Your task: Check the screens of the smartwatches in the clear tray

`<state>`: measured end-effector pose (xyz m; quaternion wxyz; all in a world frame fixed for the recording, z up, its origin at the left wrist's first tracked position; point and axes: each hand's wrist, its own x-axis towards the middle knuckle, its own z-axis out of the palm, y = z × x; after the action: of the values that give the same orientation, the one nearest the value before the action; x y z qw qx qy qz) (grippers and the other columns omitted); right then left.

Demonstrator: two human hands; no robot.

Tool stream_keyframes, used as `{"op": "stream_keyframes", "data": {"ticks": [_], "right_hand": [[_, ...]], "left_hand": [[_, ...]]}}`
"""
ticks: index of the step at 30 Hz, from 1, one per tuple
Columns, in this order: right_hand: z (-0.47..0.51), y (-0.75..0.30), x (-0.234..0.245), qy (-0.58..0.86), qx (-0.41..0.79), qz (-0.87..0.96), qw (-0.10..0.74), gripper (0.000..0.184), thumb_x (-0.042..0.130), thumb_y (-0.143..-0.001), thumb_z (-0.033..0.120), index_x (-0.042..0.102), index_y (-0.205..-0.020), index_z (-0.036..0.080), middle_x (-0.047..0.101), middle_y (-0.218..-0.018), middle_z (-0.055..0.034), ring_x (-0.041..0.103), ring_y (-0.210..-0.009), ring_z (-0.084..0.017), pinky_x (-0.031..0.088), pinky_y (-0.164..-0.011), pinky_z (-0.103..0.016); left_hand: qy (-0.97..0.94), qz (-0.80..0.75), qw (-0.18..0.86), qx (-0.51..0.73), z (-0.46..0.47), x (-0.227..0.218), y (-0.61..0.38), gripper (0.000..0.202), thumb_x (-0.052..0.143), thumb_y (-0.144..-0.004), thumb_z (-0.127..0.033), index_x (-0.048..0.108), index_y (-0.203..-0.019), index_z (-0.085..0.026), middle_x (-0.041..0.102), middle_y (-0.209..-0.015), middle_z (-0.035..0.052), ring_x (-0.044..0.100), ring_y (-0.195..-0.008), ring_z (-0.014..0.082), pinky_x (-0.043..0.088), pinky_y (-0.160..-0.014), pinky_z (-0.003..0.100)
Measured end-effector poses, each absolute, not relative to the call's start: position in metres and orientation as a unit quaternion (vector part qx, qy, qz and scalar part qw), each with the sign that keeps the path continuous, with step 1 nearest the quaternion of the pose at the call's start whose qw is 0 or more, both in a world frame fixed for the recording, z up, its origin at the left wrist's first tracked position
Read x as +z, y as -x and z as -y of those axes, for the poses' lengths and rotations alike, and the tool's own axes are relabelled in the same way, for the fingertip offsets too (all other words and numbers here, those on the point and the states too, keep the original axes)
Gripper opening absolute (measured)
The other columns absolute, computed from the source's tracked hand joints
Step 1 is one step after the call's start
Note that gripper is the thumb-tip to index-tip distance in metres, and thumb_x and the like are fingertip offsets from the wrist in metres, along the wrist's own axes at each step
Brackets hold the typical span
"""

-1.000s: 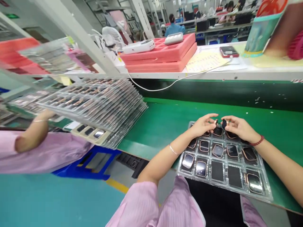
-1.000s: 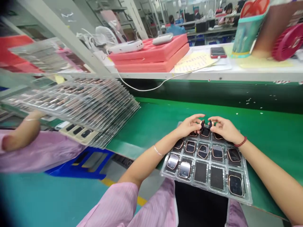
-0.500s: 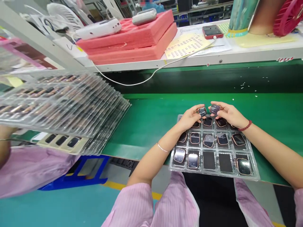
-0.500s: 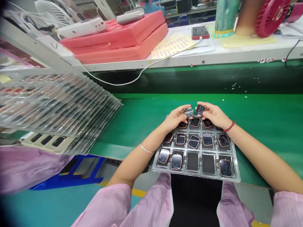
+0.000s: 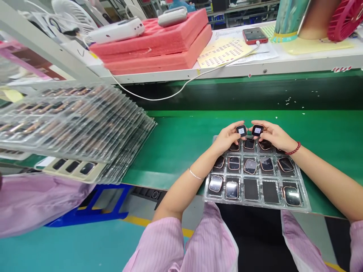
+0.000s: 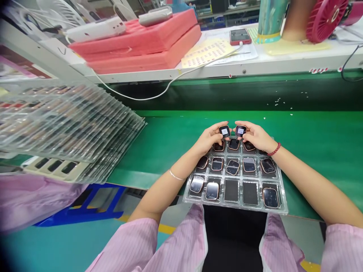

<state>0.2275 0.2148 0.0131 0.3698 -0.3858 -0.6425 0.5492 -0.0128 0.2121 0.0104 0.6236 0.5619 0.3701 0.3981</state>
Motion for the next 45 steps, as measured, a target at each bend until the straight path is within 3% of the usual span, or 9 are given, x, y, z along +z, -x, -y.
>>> {"op": "stream_keyframes", "data": {"ticks": [4,10,14,19,25,30,40,45], "right_hand": [[-0.2172,-0.2325,0.0115,0.382,0.562,0.611,0.406,0.065,0.072,-0.086,0.037,0.054,-0.148,0.026,0.064,-0.142,-0.0128,0.073,-0.095,-0.021,0.062,-0.077,-0.035],[-0.2206,-0.2360,0.0087,0.384,0.563,0.601,0.417,0.061,0.084,-0.077,0.047,0.067,-0.130,0.022,0.074,-0.114,-0.0101,0.065,-0.071,-0.014,0.058,-0.065,-0.030],[-0.2176,-0.2337,0.0096,0.387,0.546,0.620,0.410,0.057,0.085,-0.076,0.050,0.070,-0.123,0.022,0.072,-0.118,-0.0118,0.066,-0.083,-0.018,0.055,-0.063,-0.029],[-0.2165,-0.2318,0.0099,0.391,0.534,0.644,0.383,0.059,0.083,-0.077,0.053,0.069,-0.125,0.022,0.070,-0.123,-0.0126,0.067,-0.088,-0.021,0.054,-0.065,-0.031],[-0.2179,-0.2320,0.0093,0.393,0.523,0.663,0.363,0.056,0.080,-0.079,0.051,0.067,-0.125,0.022,0.070,-0.121,-0.0117,0.062,-0.076,-0.016,0.051,-0.061,-0.029],[-0.2157,-0.2301,0.0132,0.393,0.518,0.671,0.357,0.054,0.079,-0.081,0.047,0.067,-0.126,0.019,0.071,-0.111,-0.0102,0.051,-0.061,-0.010,0.045,-0.056,-0.027],[-0.2161,-0.2281,0.0150,0.380,0.518,0.679,0.356,0.052,0.078,-0.081,0.048,0.067,-0.125,0.021,0.071,-0.112,-0.0094,0.051,-0.062,-0.011,0.045,-0.056,-0.027],[-0.2146,-0.2285,0.0170,0.386,0.522,0.679,0.344,0.052,0.078,-0.081,0.042,0.065,-0.126,0.019,0.070,-0.104,-0.0071,0.045,-0.056,-0.008,0.039,-0.051,-0.025]], "left_hand": [[-0.514,-0.368,0.652,0.419,-0.2135,0.0138,0.0147,0.068,0.069,-0.086,-0.034,0.049,-0.149,-0.021,0.062,-0.142,0.0152,0.073,-0.093,0.0176,0.053,-0.063,0.021],[-0.514,-0.346,0.664,0.418,-0.2174,0.0106,0.0154,0.094,0.081,-0.076,-0.044,0.038,-0.155,-0.018,0.072,-0.116,0.0128,0.068,-0.065,0.0102,0.043,-0.050,0.019],[-0.530,-0.329,0.668,0.405,-0.2170,0.0093,0.0157,0.100,0.086,-0.072,-0.047,0.036,-0.154,-0.017,0.072,-0.094,0.0036,0.060,-0.052,0.0063,0.038,-0.048,0.020],[-0.537,-0.325,0.667,0.401,-0.2147,0.0122,0.0147,0.096,0.087,-0.069,-0.052,0.041,-0.147,-0.020,0.072,-0.096,0.0024,0.057,-0.050,0.0042,0.038,-0.048,0.021],[-0.540,-0.328,0.668,0.392,-0.2131,0.0141,0.0148,0.088,0.086,-0.070,-0.051,0.044,-0.141,-0.020,0.069,-0.090,-0.0005,0.055,-0.050,0.0043,0.039,-0.049,0.020],[-0.546,-0.337,0.662,0.387,-0.2132,0.0115,0.0158,0.083,0.084,-0.073,-0.048,0.045,-0.140,-0.020,0.071,-0.097,0.0031,0.055,-0.051,0.0041,0.040,-0.050,0.021],[-0.562,-0.354,0.646,0.377,-0.2119,0.0137,0.0160,0.074,0.082,-0.074,-0.050,0.053,-0.135,-0.017,0.072,-0.109,0.0104,0.055,-0.050,0.0040,0.041,-0.049,0.021],[-0.560,-0.351,0.647,0.381,-0.2143,0.0089,0.0161,0.077,0.083,-0.073,-0.050,0.055,-0.134,-0.014,0.071,-0.103,0.0079,0.054,-0.050,0.0045,0.041,-0.049,0.022]]}}
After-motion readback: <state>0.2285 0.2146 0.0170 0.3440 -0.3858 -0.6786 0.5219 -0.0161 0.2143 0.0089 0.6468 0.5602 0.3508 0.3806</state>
